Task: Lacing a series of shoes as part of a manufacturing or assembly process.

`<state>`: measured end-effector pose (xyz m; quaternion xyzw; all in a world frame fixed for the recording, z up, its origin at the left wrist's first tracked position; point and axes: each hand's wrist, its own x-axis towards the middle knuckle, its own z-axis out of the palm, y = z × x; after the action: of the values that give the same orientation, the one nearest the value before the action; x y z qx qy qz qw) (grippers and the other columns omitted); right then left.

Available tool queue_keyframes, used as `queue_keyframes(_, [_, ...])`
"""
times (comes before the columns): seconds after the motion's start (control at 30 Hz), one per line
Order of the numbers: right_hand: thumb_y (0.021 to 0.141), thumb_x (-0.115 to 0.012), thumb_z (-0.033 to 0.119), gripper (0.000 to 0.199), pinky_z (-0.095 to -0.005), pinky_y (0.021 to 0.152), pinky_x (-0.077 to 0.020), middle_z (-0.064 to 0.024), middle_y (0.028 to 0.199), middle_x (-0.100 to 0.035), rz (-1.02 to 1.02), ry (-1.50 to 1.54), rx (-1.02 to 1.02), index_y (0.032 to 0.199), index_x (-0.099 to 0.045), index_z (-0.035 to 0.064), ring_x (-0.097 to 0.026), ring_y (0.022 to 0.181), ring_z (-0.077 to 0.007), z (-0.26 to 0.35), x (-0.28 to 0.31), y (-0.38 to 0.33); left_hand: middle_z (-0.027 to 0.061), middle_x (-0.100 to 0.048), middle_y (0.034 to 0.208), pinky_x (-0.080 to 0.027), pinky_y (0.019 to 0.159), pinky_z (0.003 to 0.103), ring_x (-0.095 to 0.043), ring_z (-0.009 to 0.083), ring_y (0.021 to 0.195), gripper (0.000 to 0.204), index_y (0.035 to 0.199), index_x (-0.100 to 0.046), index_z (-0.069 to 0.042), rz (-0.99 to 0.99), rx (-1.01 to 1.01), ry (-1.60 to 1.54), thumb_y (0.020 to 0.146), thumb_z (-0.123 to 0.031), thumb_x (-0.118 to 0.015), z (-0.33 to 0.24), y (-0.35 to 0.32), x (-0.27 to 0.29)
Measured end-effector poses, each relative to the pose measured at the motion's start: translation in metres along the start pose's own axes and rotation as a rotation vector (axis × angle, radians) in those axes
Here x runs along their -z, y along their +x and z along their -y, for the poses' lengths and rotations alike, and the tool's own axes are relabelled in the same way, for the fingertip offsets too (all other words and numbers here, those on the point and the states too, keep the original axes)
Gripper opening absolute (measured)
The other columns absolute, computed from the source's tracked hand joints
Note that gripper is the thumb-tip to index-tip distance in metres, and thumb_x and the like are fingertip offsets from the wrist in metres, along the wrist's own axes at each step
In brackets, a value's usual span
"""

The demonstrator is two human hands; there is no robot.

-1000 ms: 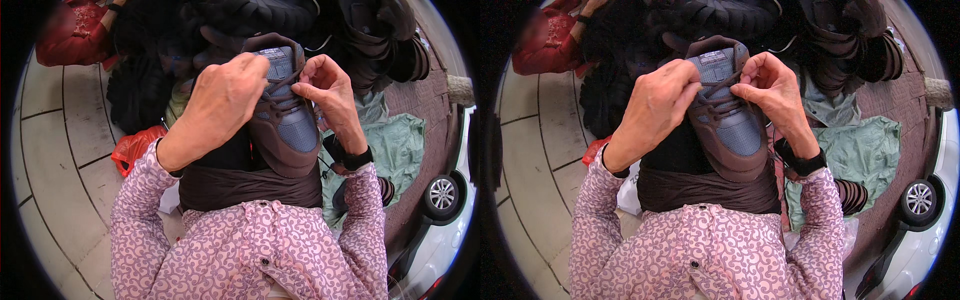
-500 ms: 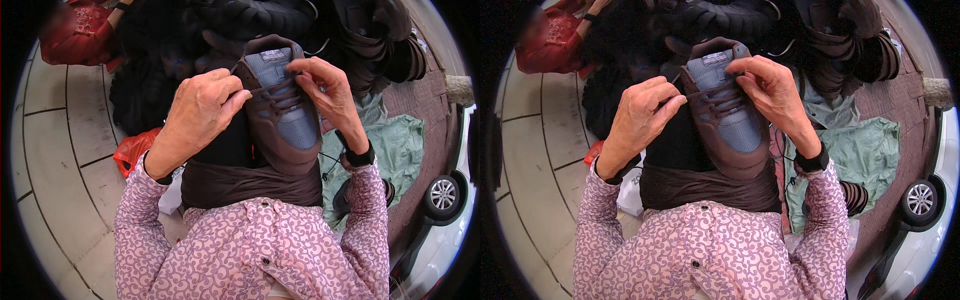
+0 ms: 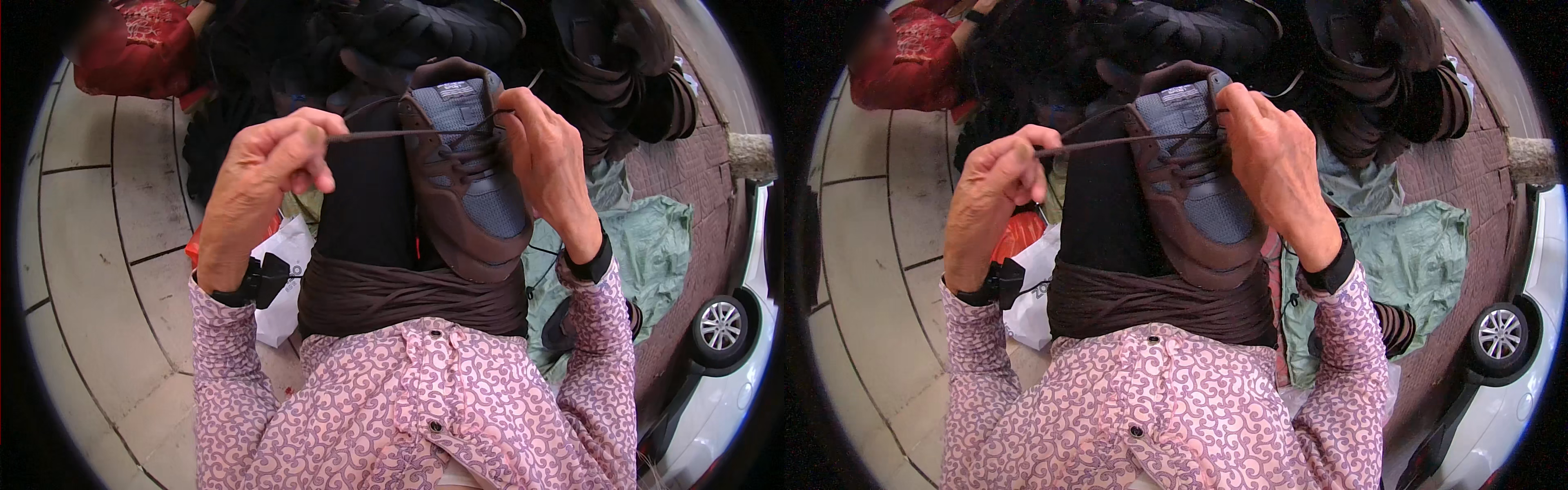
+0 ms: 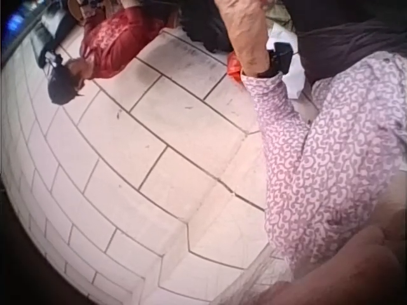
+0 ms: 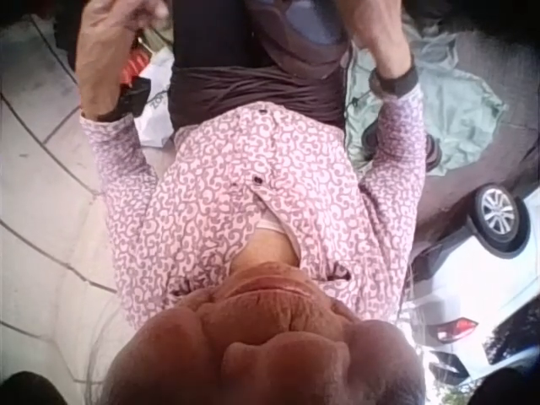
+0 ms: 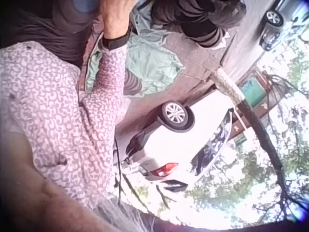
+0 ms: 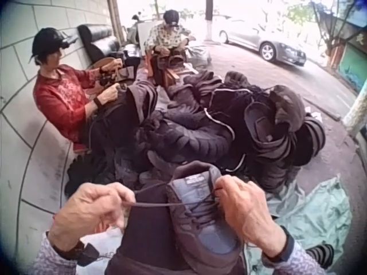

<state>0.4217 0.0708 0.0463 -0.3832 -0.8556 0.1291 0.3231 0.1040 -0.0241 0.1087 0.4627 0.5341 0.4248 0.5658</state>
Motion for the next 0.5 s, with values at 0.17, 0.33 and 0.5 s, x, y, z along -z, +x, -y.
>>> queue_keyframes(0.17, [0.098,-0.068,0.002,0.014,-0.0318,0.07,-0.0559,-0.0092,0.089,-0.074,-0.053,0.341,-0.098,0.111,-0.07,0.0075,-0.074,0.079,-0.02,-0.001,-0.002,0.012,0.0045,-0.073,0.101,-0.053,0.068,0.02,-0.07,0.0094,0.073,0.016,0.112,-0.076,-0.002,-0.324,-0.144,0.38,0.103,-0.012,-0.067,0.0,0.001,-0.016])
queue_keyframes(0.33, [0.103,-0.069,0.01,0.019,-0.0266,0.088,-0.0543,-0.0087,0.103,-0.078,-0.032,1.097,-0.315,0.117,-0.075,-0.0014,-0.074,0.098,-0.0149,0.002,0.004,0.044,0.0149,-0.07,0.114,-0.06,0.068,0.039,-0.073,0.0315,0.073,0.024,0.111,-0.073,-0.003,0.01,-0.606,0.756,0.088,0.001,-0.066,0.012,0.018,-0.097])
queue_keyframes(0.5, [0.106,-0.062,0.009,0.022,-0.0369,0.079,-0.0596,-0.0071,0.099,-0.066,-0.252,1.63,-0.476,0.124,-0.061,-0.0028,-0.066,0.085,-0.0191,-0.035,0.023,0.062,0.0134,-0.067,0.112,-0.06,0.07,0.045,-0.074,0.0372,0.082,0.024,0.118,-0.067,-0.003,-0.05,-0.607,1.204,0.094,-0.005,-0.068,0.027,0.065,-0.12])
